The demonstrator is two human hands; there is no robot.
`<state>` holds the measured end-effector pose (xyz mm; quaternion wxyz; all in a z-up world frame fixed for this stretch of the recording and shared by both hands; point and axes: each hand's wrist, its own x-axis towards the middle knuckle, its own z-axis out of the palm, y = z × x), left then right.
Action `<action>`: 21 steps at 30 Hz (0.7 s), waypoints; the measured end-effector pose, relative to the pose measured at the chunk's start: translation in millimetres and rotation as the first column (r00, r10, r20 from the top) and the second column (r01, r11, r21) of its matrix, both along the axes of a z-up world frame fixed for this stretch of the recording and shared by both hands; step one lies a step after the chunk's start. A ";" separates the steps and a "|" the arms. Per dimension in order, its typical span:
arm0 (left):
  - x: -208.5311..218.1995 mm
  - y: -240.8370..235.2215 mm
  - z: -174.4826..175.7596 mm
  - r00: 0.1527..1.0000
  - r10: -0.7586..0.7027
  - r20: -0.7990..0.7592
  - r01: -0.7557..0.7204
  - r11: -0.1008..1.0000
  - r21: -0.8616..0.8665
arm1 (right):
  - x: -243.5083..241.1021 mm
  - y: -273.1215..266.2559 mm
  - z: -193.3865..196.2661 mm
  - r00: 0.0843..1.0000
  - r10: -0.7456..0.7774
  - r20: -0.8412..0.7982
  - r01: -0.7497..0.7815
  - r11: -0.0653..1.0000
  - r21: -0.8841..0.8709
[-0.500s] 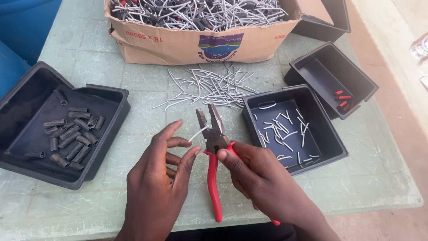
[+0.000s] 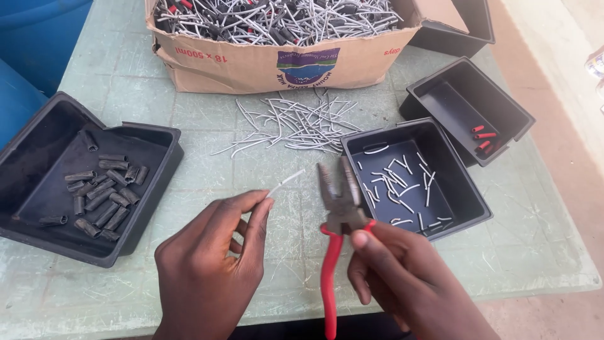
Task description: Cutting metal pins into smaller segments using pliers and sorting them into plastic bins.
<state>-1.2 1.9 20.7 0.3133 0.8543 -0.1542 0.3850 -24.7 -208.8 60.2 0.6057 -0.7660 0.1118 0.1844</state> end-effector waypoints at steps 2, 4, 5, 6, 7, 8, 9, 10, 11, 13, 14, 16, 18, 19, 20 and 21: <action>3.5 -4.8 4.1 0.999 -0.052 -0.004 0.052 0.999 -0.004 | -10.9 -15.3 -10.1 0.994 -0.080 0.076 0.068 0.988 0.139; 9.5 -14.4 8.1 0.994 -0.109 -0.006 0.109 0.994 -0.009 | -17.7 -29.1 -12.3 0.975 -0.171 0.143 0.126 0.952 0.278; 13.1 -21.4 9.5 0.987 -0.159 0.011 0.159 0.987 0.020 | -19.3 -35.2 -9.9 0.940 -0.272 0.204 0.199 0.927 0.319; 15.3 -29.2 10.2 0.977 -0.210 0.023 0.209 0.977 0.046 | -22.2 -41.9 -7.4 0.893 -0.371 0.256 0.267 0.893 0.361; 21.1 -38.5 10.2 0.976 -0.218 0.021 0.217 0.975 0.043 | -20.6 -48.3 -0.3 0.891 -0.377 0.255 0.275 0.892 0.358; 27.5 -47.7 10.9 0.962 -0.272 0.002 0.271 0.960 0.076 | -17.8 -54.7 7.2 0.879 -0.313 0.358 0.205 0.929 0.309; 33.8 -57.3 12.0 0.946 -0.324 -0.018 0.324 0.940 0.108 | -15.1 -61.5 15.0 0.857 -0.243 0.454 0.139 0.958 0.251; 38.5 -65.1 13.6 0.944 -0.331 -0.012 0.330 0.938 0.106 | -13.8 -66.1 14.7 0.853 -0.247 0.460 0.144 0.958 0.248; 43.4 -73.6 15.4 0.936 -0.352 -0.028 0.352 0.924 0.152 | -12.2 -71.3 14.5 0.825 -0.238 0.513 0.129 0.963 0.238; 52.6 -89.1 17.0 0.922 -0.386 -0.035 0.385 0.901 0.198 | -10.7 -81.5 11.9 0.786 -0.237 0.571 0.127 0.966 0.226; 56.3 -95.3 16.2 0.934 -0.354 -0.043 0.353 0.900 0.256 | -10.8 -85.7 9.1 0.789 -0.232 0.569 0.087 0.959 0.271; 61.0 -106.9 15.8 0.942 -0.333 -0.046 0.330 0.891 0.312 | -10.6 -91.2 5.4 0.789 -0.235 0.567 0.057 0.948 0.314; 62.6 -115.2 15.8 0.949 -0.315 0.013 0.297 0.907 0.298 | -9.3 -91.7 3.1 0.826 -0.245 0.508 0.104 0.952 0.289; 62.6 -117.7 15.1 0.947 -0.321 0.010 0.304 0.905 0.298 | -7.7 -95.1 -0.1 0.826 -0.251 0.505 0.111 0.950 0.291; 62.9 -119.9 14.7 0.949 -0.317 0.005 0.300 0.905 0.302 | -5.6 -98.5 -2.9 0.818 -0.228 0.528 0.093 0.958 0.271; 63.2 -121.6 14.4 0.950 -0.312 0.000 0.297 0.905 0.305 | -3.5 -101.5 -5.7 0.810 -0.205 0.549 0.075 0.965 0.250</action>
